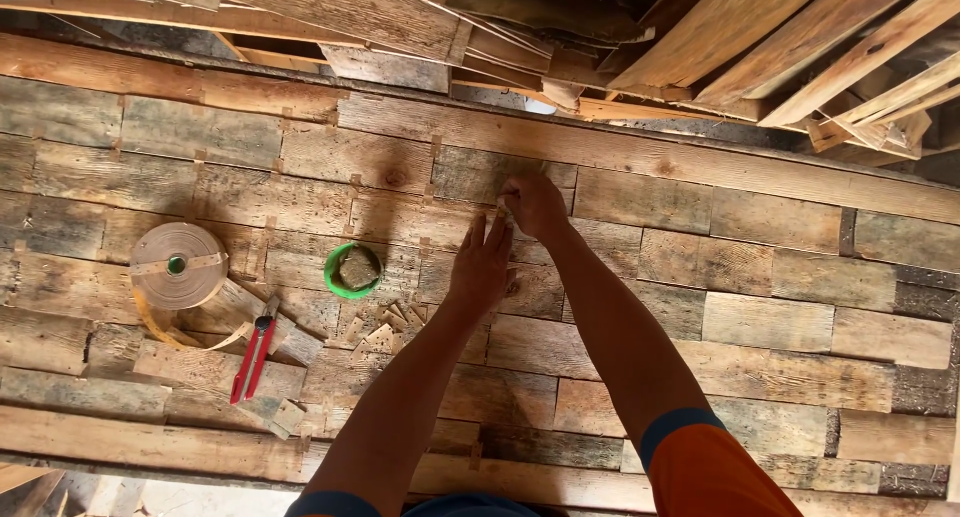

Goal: Sort and place small wooden sticks into a container at a workbench.

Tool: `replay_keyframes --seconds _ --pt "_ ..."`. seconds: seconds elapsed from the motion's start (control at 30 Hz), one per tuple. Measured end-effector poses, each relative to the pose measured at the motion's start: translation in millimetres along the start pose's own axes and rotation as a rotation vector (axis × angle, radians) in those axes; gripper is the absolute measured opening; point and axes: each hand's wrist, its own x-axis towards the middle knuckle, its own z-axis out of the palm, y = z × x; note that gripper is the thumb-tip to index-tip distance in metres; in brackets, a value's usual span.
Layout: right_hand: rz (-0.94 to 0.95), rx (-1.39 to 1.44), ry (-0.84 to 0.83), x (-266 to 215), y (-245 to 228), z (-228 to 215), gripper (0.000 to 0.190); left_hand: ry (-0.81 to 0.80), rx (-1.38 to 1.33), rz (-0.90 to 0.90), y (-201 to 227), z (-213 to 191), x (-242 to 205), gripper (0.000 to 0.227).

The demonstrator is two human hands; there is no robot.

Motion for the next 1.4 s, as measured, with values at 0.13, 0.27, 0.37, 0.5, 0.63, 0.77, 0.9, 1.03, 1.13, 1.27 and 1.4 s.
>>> replay_keyframes --seconds 0.13,0.27,0.37,0.5,0.63,0.77,0.9,1.03,1.13,1.27,1.4 --pt "-0.019 -0.010 0.027 -4 -7 -2 0.014 0.000 -0.032 0.002 1 -3 0 0.091" --pt "0.066 0.003 0.075 0 4 6 0.018 -0.009 -0.034 -0.018 2 -3 2 0.090" --pt "0.143 0.012 0.095 6 5 3 0.025 -0.006 -0.028 -0.022 1 -1 1 0.089" --pt "0.228 0.007 0.098 12 14 9 0.029 -0.002 -0.006 -0.019 0 6 2 0.089" --pt "0.238 0.016 0.114 9 8 6 0.030 -0.028 -0.025 -0.030 0 2 2 0.091" --pt "0.178 0.037 0.131 4 -3 -1 0.034 -0.028 -0.083 -0.031 0 -5 0 0.090" --pt "0.143 -0.019 0.195 1 2 10 0.035 -0.016 -0.096 -0.029 0 -4 -3 0.091" --pt "0.022 0.000 0.193 -14 -12 -1 0.036 0.026 -0.222 -0.039 -3 -8 -7 0.086" --pt "-0.033 0.022 0.187 -26 -16 -1 0.035 0.277 -0.422 -0.026 -15 21 -9 0.078" --pt "-0.125 -0.039 0.206 -33 -19 -1 0.048 0.301 -0.604 -0.061 -18 -1 -15 0.074" --pt "-0.182 -0.139 0.178 -38 -14 3 0.057 0.217 -0.672 -0.118 -19 -17 -17 0.082"
